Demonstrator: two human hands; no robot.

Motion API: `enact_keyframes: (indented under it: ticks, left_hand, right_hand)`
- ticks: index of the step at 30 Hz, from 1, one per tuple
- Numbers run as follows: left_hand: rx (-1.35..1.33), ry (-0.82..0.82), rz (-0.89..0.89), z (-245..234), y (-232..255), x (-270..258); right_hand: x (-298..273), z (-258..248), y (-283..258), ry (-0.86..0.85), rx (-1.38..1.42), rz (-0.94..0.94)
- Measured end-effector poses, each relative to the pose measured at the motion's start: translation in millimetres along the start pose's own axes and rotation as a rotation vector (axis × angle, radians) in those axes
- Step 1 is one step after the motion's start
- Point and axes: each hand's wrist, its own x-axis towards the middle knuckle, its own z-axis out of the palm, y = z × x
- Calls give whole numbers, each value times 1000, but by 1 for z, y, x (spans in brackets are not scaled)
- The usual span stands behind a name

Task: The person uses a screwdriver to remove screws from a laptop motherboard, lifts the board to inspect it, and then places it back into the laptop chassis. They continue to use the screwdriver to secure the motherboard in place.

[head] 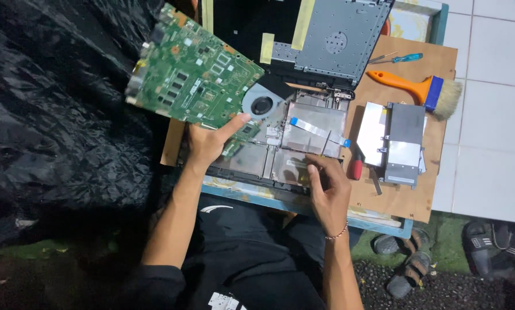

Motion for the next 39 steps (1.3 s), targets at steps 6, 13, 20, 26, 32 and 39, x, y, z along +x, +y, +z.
enact_keyframes:
  ticks: [6, 13, 20, 26, 32, 39]
  left_hand:
    - [553, 78, 530, 2, 27, 4]
    - [772, -204, 1012, 2, 16, 25]
    - [929, -146, 1170, 7, -7, 25]
    - [984, -108, 1141, 9, -16, 20]
    - [987, -150, 1141, 8, -28, 21]
    - [1014, -342, 980, 0, -23, 21]
  right_hand:
    - [-2, 0, 3, 7, 1, 8]
    - [-4, 1, 11, 12, 3, -62]
    - [-6, -2, 14, 12, 34, 27]
    - [-6, -1, 15, 1, 29, 46]
    - [-4, 1, 10, 9, -55, 19]
    - [-4, 6, 13, 55, -139, 12]
